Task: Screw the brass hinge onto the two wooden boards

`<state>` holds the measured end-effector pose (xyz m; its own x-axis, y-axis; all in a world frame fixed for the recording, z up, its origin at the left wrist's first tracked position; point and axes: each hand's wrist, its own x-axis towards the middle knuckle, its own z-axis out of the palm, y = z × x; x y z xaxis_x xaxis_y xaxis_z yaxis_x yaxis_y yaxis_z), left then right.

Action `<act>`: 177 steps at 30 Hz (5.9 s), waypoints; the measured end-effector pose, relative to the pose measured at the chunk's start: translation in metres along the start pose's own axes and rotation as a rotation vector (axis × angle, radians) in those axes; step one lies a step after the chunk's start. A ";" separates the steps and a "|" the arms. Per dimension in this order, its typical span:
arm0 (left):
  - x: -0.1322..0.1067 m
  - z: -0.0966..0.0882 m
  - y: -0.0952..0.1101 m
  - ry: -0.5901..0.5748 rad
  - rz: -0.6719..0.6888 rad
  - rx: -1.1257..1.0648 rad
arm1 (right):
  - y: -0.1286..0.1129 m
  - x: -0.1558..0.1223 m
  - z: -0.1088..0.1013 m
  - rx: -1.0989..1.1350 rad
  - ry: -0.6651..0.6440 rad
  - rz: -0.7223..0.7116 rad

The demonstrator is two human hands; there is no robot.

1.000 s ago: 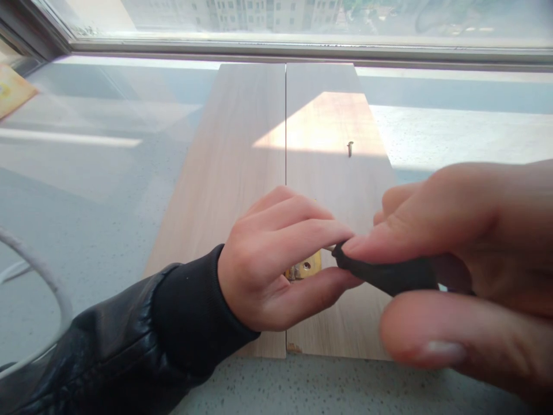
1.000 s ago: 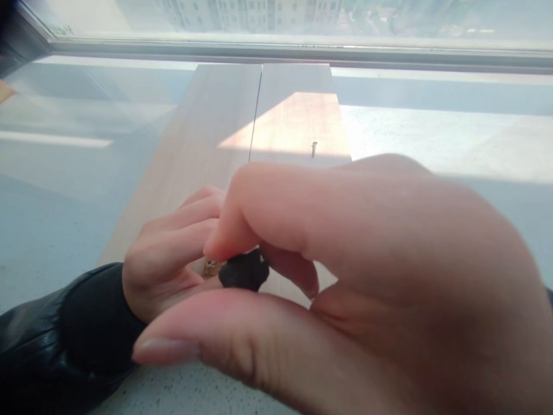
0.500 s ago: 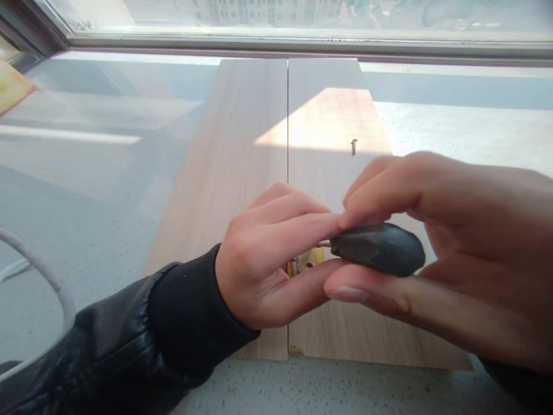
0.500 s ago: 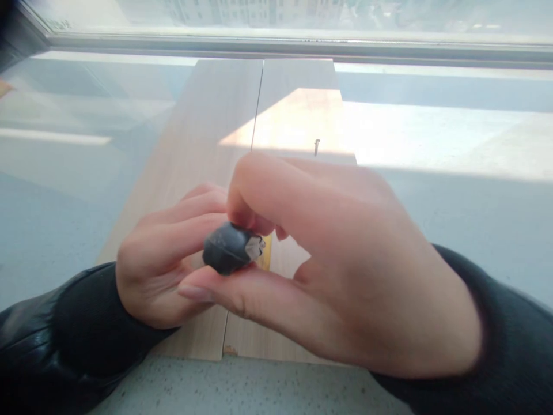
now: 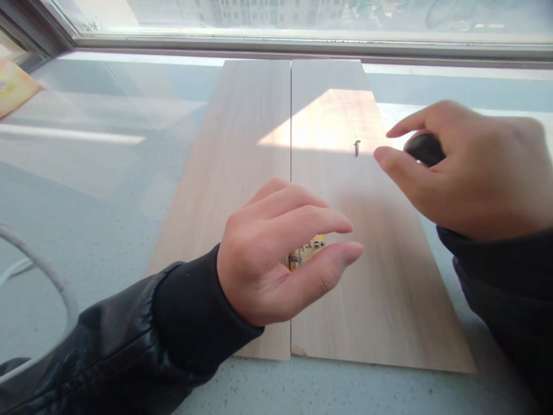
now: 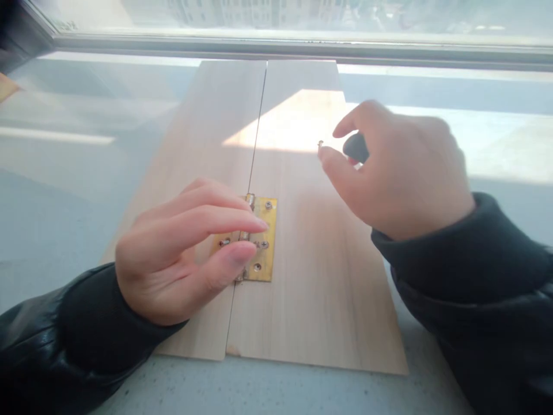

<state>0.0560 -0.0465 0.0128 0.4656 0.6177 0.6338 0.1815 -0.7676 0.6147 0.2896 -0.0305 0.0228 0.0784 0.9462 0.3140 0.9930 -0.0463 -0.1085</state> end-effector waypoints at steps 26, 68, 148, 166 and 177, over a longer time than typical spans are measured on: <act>0.000 -0.001 0.000 -0.030 0.013 0.004 | -0.021 -0.012 0.027 0.280 -0.123 -0.464; -0.001 0.004 -0.001 0.114 -0.032 -0.012 | -0.004 0.003 0.041 0.143 -0.003 -0.078; 0.000 -0.002 -0.008 0.162 -0.123 -0.022 | -0.051 -0.036 -0.001 0.968 -0.218 -0.757; 0.000 -0.003 -0.007 0.159 -0.130 -0.030 | -0.048 -0.044 0.010 0.713 -0.126 -0.910; 0.001 -0.002 -0.008 0.164 -0.132 -0.033 | -0.043 -0.045 0.011 0.629 -0.162 -0.971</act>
<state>0.0530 -0.0396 0.0092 0.2922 0.7340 0.6131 0.2015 -0.6739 0.7108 0.2427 -0.0680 0.0031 -0.7472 0.5286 0.4028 0.4074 0.8432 -0.3508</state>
